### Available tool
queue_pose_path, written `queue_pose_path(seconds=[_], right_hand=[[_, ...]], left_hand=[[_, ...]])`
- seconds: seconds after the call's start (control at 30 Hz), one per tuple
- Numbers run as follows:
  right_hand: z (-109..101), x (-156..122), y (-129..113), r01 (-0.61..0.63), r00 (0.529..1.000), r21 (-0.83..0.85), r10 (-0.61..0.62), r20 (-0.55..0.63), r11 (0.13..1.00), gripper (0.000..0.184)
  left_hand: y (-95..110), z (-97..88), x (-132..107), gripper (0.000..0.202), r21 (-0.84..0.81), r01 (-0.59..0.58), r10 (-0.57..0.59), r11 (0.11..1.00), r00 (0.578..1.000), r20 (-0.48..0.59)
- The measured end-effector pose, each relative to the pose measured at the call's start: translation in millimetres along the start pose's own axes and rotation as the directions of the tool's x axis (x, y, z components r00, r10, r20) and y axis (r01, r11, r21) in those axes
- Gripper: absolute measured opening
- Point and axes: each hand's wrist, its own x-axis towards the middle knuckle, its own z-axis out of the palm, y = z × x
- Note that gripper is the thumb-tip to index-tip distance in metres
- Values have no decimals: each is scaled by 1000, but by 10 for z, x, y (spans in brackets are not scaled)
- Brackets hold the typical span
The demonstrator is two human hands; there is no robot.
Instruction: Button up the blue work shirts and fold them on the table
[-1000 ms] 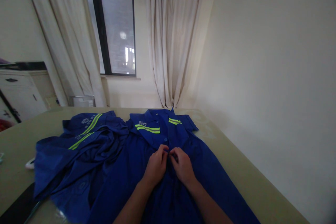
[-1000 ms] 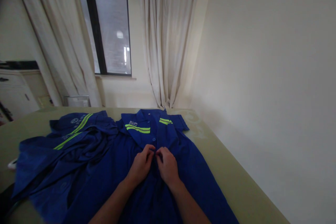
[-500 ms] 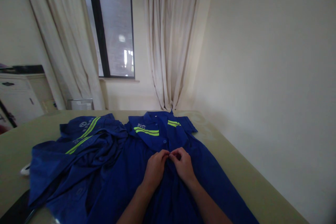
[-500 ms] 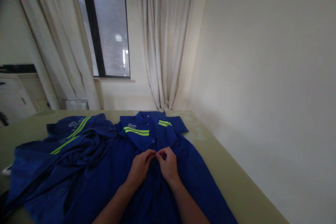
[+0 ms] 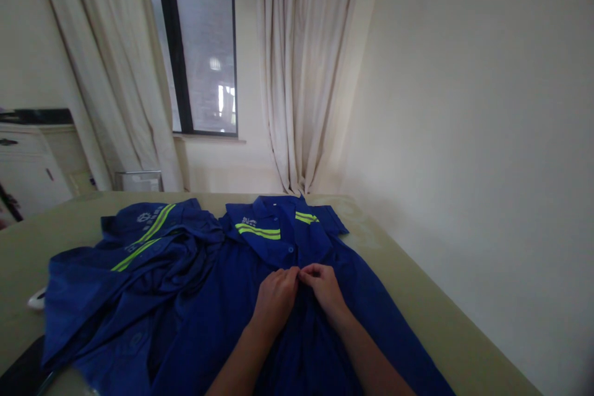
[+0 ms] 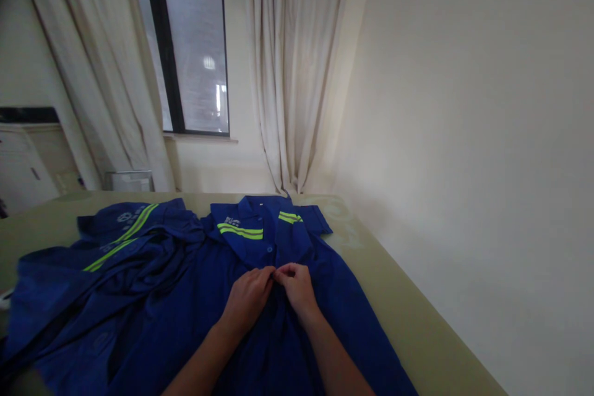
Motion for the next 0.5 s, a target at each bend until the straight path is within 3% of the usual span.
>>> queue_pose_path(seconds=[0.37,0.5], right_hand=[[-113,-120,-68,203,972,-202,-172,163,958,31],[-206,-149,-138,170,983,-152,-157,92,974,30]], left_hand=[[-127,27,-2,27,-161,161,-161,974,987,13],[-151,-1,-8,27,-242,223,-233,944,972,-13]])
